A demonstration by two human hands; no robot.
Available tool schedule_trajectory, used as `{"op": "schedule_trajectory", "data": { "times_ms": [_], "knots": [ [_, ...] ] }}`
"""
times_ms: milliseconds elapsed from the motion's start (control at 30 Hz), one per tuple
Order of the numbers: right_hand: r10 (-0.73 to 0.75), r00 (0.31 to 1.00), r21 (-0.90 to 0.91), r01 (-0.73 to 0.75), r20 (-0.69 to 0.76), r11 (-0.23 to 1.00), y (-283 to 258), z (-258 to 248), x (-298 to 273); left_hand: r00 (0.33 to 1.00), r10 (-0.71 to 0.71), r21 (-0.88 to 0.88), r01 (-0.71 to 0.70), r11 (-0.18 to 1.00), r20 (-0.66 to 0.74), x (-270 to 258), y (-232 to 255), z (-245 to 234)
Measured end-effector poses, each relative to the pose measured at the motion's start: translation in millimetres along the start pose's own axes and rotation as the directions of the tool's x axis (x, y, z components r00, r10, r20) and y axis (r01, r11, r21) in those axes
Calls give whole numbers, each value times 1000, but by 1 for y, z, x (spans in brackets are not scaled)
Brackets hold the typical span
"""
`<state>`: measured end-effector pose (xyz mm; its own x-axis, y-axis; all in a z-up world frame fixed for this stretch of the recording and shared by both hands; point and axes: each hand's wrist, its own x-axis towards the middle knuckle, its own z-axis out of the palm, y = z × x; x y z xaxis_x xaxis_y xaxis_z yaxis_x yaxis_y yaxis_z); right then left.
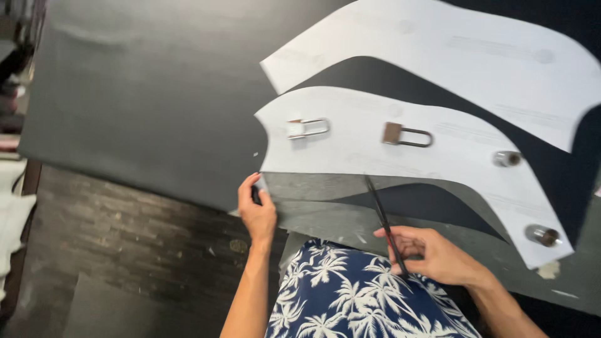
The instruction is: The person cuts a piece of black material along the edge of a paper pattern using shears, holding the fabric and pattern down by hand and with weights.
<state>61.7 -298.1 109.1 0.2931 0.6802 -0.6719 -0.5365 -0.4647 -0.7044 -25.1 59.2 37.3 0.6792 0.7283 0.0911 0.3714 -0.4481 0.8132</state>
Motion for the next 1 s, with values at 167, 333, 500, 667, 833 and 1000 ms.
{"op": "schedule_trajectory", "data": {
  "times_ms": [167,333,500,667,833,1000],
  "knots": [
    [92,995,157,-96,37,983,-4,58,83,990,-97,-41,102,994,106,25,2,-28],
    [194,974,198,-215,121,956,3,100,128,970,55,95,-79,992,238,57,-1,-53],
    [185,980,208,-195,66,958,3,155,165,821,208,120,-316,941,532,109,-13,-65],
    [177,984,299,-162,-24,940,-14,222,197,520,441,46,-683,729,732,158,-27,-50],
    [171,968,449,-71,-186,891,-42,270,225,404,395,-23,-675,738,825,180,-29,-38],
    [230,929,507,-56,-288,860,-58,296,240,419,381,-54,-612,789,824,184,-34,-37]
  ]
}}
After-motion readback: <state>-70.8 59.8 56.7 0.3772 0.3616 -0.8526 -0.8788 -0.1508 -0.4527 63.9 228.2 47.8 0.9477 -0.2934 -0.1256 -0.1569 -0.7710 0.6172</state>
